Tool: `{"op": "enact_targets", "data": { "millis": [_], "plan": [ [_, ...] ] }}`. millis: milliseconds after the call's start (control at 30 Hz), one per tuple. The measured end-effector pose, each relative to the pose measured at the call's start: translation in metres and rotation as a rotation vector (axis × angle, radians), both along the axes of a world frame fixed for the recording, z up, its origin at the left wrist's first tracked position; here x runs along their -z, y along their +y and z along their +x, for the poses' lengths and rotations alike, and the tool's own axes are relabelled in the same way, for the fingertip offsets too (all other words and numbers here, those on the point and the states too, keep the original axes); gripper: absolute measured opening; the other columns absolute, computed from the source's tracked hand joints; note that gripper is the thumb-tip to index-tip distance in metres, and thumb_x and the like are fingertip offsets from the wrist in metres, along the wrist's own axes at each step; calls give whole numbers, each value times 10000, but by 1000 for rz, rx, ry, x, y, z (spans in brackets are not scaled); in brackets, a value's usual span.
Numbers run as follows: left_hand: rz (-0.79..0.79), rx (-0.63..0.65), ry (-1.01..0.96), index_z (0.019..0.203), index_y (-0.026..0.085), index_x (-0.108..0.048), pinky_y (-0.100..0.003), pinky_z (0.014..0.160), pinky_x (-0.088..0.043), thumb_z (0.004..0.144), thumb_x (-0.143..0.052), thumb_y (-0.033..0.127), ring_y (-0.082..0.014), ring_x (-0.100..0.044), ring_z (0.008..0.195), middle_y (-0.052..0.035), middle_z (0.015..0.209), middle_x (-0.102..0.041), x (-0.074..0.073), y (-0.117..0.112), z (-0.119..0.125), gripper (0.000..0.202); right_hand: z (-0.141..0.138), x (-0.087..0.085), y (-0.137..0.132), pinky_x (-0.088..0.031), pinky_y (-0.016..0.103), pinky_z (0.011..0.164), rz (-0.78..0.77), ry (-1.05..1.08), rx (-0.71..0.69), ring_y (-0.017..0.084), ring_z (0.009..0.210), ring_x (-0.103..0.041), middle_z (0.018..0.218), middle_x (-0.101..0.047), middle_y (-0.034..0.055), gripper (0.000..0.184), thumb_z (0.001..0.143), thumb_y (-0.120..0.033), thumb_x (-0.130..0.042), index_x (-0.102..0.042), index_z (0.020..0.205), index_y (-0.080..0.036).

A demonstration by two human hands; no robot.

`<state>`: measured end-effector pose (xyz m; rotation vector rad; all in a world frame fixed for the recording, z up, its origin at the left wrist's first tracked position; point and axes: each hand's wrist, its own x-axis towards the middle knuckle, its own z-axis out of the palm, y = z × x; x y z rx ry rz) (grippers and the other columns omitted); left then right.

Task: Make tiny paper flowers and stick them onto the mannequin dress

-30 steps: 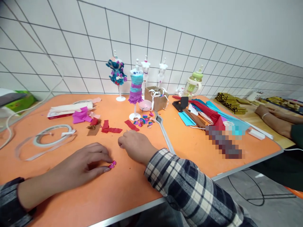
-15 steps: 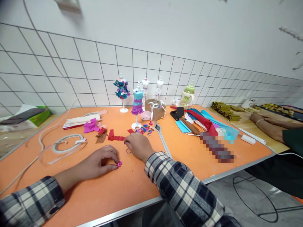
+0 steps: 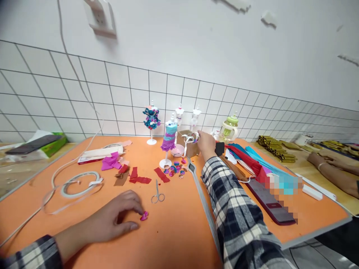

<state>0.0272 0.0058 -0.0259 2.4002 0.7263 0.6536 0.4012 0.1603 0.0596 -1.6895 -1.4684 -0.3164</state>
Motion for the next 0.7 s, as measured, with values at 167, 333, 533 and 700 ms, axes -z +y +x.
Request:
{"op": "enact_targets", "data": {
  "millis": [167, 333, 533, 700],
  "plan": [
    [-11, -100, 41, 914, 235, -732, -377, 837, -517, 956, -588, 271, -227, -666, 897, -63, 900, -745, 1, -3, 4, 155, -4, 37, -2, -464, 363, 840, 32, 36, 134, 273, 974, -662, 1102, -791, 146, 423, 1020, -322, -431, -780, 1214, -186],
    [-17, -157, 53, 818, 229, -726, -346, 784, -520, 896, -597, 199, -217, -655, 848, -59, 845, -730, 3, -1, 4, 154, -13, 78, -25, -462, 375, 917, 38, 14, 116, 281, 996, -638, 1072, -784, 148, 410, 1008, -324, -446, -797, 1153, -169],
    [-38, -202, 78, 828, 224, -734, -325, 748, -518, 894, -590, 245, -213, -651, 821, -50, 833, -725, -2, -1, 4, 160, -12, 80, -30, -459, 387, 967, -1, -85, 44, 274, 1121, -599, 1278, -736, 151, 527, 944, -139, -388, -692, 1373, -173],
    [-23, -264, 75, 857, 221, -750, -340, 777, -520, 899, -592, 277, -220, -660, 840, -51, 854, -741, -5, -4, 1, 174, -19, 84, -32, -362, 496, 1078, -122, -228, 45, 303, 1493, -333, 1667, -415, 104, 742, 858, -25, -373, -475, 1573, -196]
  ]
}}
